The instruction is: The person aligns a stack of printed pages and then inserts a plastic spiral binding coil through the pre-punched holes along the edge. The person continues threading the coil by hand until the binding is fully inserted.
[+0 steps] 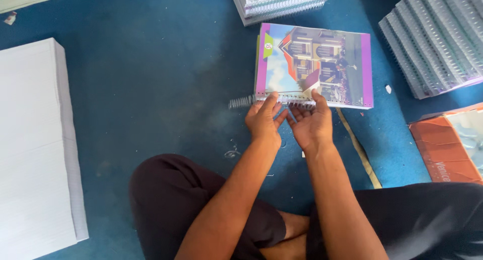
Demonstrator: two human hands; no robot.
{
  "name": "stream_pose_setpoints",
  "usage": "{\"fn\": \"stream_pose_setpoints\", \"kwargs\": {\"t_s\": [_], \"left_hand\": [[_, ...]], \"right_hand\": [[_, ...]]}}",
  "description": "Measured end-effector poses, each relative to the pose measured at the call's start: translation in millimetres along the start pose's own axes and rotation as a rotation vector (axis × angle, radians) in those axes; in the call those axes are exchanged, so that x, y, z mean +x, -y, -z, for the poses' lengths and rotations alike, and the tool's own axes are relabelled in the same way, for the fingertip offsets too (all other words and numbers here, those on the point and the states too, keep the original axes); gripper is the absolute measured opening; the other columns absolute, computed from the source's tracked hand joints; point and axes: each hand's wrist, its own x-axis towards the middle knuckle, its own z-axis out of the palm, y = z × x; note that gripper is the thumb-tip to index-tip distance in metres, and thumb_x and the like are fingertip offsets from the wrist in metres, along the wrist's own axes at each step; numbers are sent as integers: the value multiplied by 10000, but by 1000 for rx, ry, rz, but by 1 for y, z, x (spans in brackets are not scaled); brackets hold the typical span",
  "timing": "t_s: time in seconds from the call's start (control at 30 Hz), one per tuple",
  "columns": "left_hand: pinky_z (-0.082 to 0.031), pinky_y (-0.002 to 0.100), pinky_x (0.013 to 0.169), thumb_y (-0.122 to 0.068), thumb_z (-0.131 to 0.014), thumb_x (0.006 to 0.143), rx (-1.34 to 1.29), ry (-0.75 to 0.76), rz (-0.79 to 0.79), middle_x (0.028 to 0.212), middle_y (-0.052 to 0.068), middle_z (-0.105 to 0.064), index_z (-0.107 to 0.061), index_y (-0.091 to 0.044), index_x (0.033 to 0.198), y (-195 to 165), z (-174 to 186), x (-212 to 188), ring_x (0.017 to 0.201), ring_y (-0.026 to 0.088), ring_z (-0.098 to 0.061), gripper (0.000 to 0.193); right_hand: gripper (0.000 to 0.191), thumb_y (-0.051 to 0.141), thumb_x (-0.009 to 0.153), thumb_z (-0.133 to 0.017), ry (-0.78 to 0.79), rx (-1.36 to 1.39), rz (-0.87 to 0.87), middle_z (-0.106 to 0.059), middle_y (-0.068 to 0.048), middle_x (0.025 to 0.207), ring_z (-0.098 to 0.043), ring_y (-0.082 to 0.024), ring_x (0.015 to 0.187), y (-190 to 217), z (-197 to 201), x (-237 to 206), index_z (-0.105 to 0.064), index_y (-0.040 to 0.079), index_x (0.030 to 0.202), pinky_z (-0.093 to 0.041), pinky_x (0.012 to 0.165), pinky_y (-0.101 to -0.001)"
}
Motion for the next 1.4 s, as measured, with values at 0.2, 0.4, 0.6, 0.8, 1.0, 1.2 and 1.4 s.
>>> {"fn": "stream_pose_setpoints", "kwargs": {"t_s": [0.2,0.4,0.6,0.8,1.0,1.2,1.4], "left_hand": [[-509,364,762,-395,-875,724,115,15,73,1058,64,-634,-657,-61,1092,-11,-3,-2,968,199,-595,542],[-488,428,928,-313,-785,773,-174,85,52,1101,99,-633,-601,-33,1187,0,2,4,1068,256,-593,532],[-556,456,970,-218,-792,757,-153,175,-7,1136,148,-661,-603,31,1159,10,8,11,1080,298,-673,509],[-540,360,740,-427,-866,715,184,-11,38,1040,125,-668,-671,5,1099,-1,2,3,957,232,-650,610],[-471,383,797,-521,-811,706,187,-21,71,1067,35,-621,-676,-70,1135,-10,0,-3,1033,189,-580,637],[-505,379,866,-252,-777,747,-127,169,-32,1095,69,-653,-643,-63,1154,1,9,2,1030,222,-622,469],[-541,351,815,-280,-831,739,29,54,-25,1085,92,-702,-666,-38,1119,1,7,-4,976,210,-703,480]], "right_hand": [[433,86,840,-696,150,19,86,-634,-117,1212,-629,-253,1173,-12,14,2,-538,31,1240,-490,1053,-429],[461,311,854,-782,-103,-63,-9,-624,-37,1141,-601,-189,1066,-12,3,9,-623,74,1216,-462,905,-363],[522,527,842,-730,-257,-180,-97,-529,-37,1074,-508,-213,1005,-3,-16,-2,-602,194,1222,-406,897,-438],[449,182,855,-682,121,-21,-20,-655,-77,1176,-611,-239,1150,-2,-4,-14,-548,79,1271,-429,1006,-468],[401,85,860,-700,89,-27,44,-690,-73,1165,-646,-253,1171,-13,7,-1,-573,71,1240,-497,1023,-427],[364,326,876,-814,-109,-117,-3,-589,-31,950,-515,-154,796,-16,-1,9,-662,63,1077,-500,799,-369],[549,509,846,-813,-190,-262,-7,-541,-44,896,-546,-176,773,-13,-11,3,-606,31,1020,-525,747,-365]]}}
